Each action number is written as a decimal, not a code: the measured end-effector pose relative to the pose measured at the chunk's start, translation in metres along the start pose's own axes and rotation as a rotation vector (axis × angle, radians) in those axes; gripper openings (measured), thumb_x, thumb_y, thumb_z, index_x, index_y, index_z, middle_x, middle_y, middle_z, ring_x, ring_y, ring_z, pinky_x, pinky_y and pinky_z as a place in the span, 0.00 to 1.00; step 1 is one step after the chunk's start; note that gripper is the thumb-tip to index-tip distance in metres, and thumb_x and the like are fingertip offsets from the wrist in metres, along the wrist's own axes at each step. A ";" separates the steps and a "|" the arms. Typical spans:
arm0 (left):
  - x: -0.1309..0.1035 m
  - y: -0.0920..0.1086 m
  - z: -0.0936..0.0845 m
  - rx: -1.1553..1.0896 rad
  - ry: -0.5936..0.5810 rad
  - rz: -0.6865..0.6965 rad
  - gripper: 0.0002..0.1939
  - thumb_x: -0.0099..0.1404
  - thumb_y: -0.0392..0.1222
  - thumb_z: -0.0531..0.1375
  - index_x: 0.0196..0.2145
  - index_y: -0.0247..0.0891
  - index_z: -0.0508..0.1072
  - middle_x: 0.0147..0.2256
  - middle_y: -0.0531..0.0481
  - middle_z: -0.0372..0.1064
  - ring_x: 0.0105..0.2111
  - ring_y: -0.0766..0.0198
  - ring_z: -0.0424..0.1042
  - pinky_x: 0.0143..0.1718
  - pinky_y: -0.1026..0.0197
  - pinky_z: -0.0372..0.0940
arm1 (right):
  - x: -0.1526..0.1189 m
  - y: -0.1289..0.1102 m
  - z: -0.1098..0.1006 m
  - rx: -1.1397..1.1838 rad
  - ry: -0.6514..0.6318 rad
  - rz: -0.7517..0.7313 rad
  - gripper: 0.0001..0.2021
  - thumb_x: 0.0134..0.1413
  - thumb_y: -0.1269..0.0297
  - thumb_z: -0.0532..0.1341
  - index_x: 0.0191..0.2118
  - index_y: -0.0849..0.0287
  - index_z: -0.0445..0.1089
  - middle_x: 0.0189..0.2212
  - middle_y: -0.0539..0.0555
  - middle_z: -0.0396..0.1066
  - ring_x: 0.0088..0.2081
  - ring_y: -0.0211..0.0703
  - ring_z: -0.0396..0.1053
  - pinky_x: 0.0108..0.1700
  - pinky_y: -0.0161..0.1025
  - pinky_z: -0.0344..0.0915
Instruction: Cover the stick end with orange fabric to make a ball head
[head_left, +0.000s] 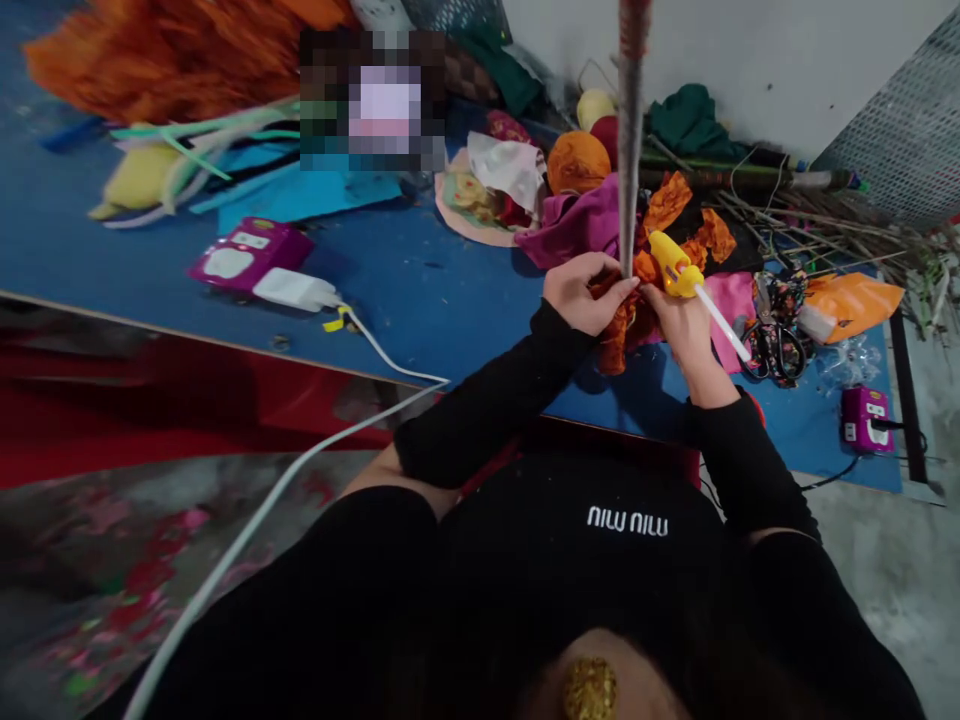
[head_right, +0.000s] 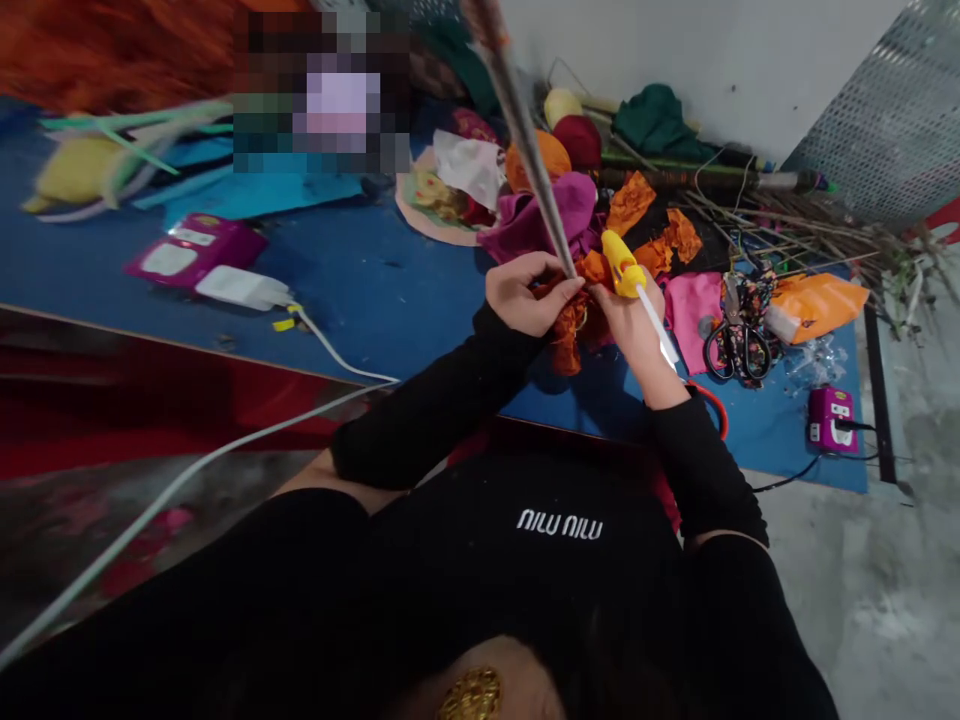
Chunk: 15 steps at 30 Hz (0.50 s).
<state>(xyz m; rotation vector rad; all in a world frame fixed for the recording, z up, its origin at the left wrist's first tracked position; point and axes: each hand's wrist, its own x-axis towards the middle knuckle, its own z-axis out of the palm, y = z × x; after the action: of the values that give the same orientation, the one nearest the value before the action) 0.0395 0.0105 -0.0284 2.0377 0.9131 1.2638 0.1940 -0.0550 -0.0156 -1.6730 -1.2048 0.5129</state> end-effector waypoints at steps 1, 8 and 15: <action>-0.002 0.000 -0.002 0.014 0.015 0.028 0.13 0.65 0.51 0.65 0.32 0.38 0.78 0.28 0.51 0.76 0.28 0.64 0.72 0.33 0.62 0.67 | -0.003 -0.002 0.000 0.023 0.021 0.033 0.09 0.52 0.60 0.66 0.36 0.56 0.68 0.35 0.53 0.73 0.42 0.47 0.74 0.54 0.53 0.74; -0.015 -0.008 -0.006 0.046 0.079 0.112 0.16 0.72 0.55 0.60 0.37 0.39 0.76 0.33 0.48 0.77 0.32 0.62 0.76 0.36 0.62 0.71 | -0.029 -0.017 0.001 0.260 0.121 0.217 0.05 0.47 0.64 0.63 0.32 0.54 0.66 0.28 0.47 0.70 0.34 0.40 0.67 0.43 0.42 0.74; -0.026 -0.008 -0.021 0.204 0.163 0.230 0.24 0.70 0.53 0.63 0.59 0.44 0.71 0.48 0.44 0.77 0.42 0.55 0.78 0.45 0.51 0.76 | -0.032 -0.026 -0.002 0.328 0.167 0.323 0.06 0.48 0.64 0.62 0.29 0.53 0.63 0.23 0.47 0.64 0.39 0.45 0.71 0.48 0.46 0.75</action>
<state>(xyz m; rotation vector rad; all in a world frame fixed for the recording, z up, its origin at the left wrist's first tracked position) 0.0098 -0.0027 -0.0394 2.2772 0.9336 1.5331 0.1696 -0.0837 0.0023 -1.5939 -0.6893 0.7121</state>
